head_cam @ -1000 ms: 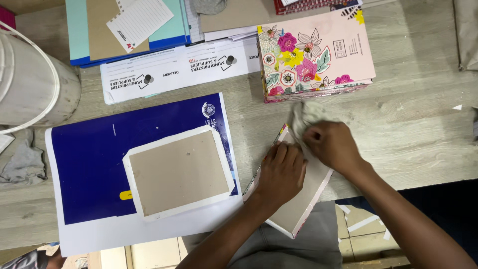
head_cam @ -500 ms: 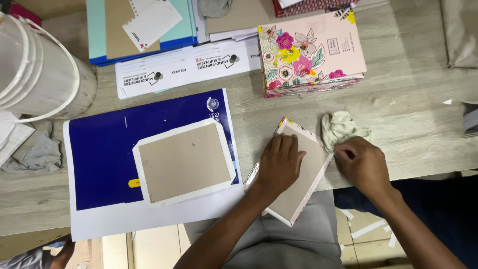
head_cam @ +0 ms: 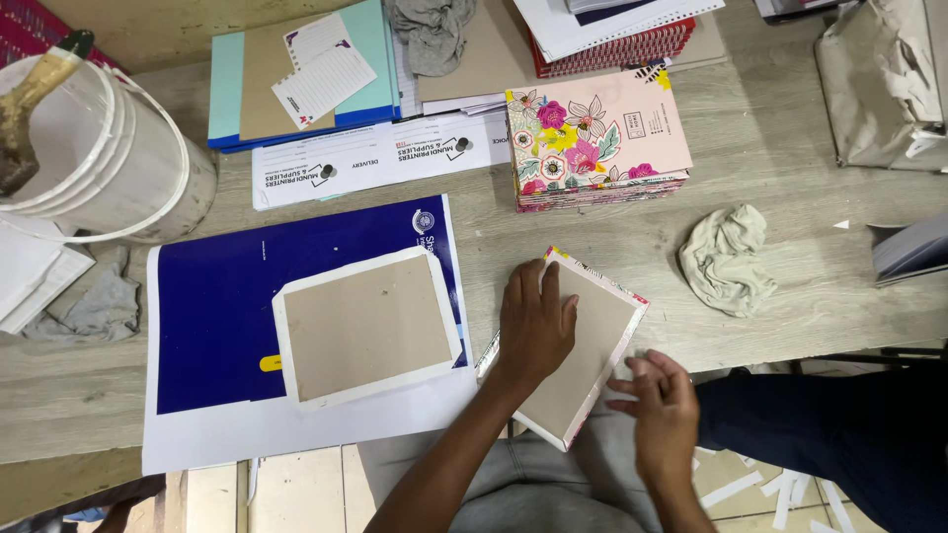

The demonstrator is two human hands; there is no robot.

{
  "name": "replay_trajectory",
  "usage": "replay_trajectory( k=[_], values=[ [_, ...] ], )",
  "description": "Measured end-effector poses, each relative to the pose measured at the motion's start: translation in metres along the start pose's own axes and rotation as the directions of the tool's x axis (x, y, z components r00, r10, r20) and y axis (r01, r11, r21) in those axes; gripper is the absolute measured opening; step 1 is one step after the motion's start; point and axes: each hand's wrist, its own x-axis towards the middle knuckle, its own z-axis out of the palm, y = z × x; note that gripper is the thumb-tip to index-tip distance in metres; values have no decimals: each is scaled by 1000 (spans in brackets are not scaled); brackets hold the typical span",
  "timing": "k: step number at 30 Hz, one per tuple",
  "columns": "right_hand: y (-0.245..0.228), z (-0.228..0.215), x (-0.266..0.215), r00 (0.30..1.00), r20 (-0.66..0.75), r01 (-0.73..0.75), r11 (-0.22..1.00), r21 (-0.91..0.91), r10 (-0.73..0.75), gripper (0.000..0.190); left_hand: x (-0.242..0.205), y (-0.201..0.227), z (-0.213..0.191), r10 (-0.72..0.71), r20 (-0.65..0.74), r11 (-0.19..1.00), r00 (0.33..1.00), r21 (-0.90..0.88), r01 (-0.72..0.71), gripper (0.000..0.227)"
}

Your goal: The person applies glue to the spine of a notebook using a brush, then wipes the edges with a cloth. They fold the cover edges over the spine and press them down to secure the binding. The process is repeated for multiple notebooks.

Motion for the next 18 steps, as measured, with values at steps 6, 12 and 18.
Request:
replay_trajectory(
  k=[6,12,18],
  values=[
    [14,10,-34,986,4,-168,975,144,169,58,-2,0,1,-42,-34,989,999,-142,37,47],
    [-9,-21,-5,969,240,47,999,25,-52,12,28,-2,-26,-404,309,668,861,-544,509,65],
    [-41,-37,7,886,457,4,986,168,-81,24,64,15,-95,-379,550,192,744,-740,645,55]
  ],
)
